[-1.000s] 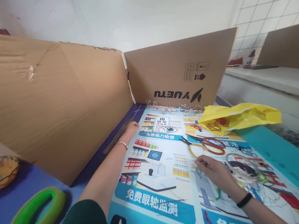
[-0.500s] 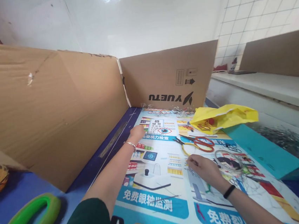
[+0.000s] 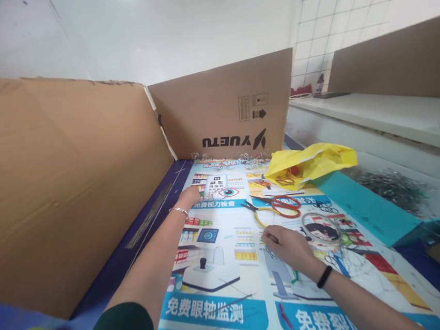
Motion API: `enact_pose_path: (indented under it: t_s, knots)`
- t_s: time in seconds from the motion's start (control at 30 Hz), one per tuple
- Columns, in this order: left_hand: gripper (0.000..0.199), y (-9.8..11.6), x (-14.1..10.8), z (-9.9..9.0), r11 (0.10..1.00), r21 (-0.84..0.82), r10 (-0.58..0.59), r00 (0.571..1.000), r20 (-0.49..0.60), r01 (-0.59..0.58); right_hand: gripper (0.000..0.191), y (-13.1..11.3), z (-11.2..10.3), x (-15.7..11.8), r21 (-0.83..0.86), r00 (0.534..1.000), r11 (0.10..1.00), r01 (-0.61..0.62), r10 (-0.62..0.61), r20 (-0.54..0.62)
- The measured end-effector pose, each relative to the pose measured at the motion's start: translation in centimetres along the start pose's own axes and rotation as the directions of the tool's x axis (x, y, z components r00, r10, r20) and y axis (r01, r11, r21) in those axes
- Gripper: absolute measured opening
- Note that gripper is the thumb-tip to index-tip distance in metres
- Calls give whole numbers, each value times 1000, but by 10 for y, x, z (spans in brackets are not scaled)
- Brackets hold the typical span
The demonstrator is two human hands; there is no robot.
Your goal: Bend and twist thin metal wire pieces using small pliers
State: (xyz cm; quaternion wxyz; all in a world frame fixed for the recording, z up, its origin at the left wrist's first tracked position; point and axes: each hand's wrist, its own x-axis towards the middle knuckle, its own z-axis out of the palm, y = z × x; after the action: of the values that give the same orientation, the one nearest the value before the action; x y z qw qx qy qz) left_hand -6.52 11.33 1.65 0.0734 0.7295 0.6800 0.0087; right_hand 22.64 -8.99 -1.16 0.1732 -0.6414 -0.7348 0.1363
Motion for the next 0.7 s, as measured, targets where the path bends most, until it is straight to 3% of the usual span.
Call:
enact_pose_path:
  t_s: [0.17,0.37,0.53,0.7]
  knots:
    - [34,5,-8,-1,956,236,158,984,87,-174,18,0,0,-1,-8,1000,1000,6,-6,-14]
    - [14,11,-19,-6,832,373,397,910,118,-411,20,-1,-1,-1,-23,1000,1000,-2,1,-14]
    - [21,3,-25,-14,754,443,490,864,114,-485,20,-1,-1,-2,-22,1000,1000,0,0,-18]
    - [22,-9,-30,-21,733,463,508,854,113,-498,20,-2,-2,-2,-13,1000,1000,0,0,-11]
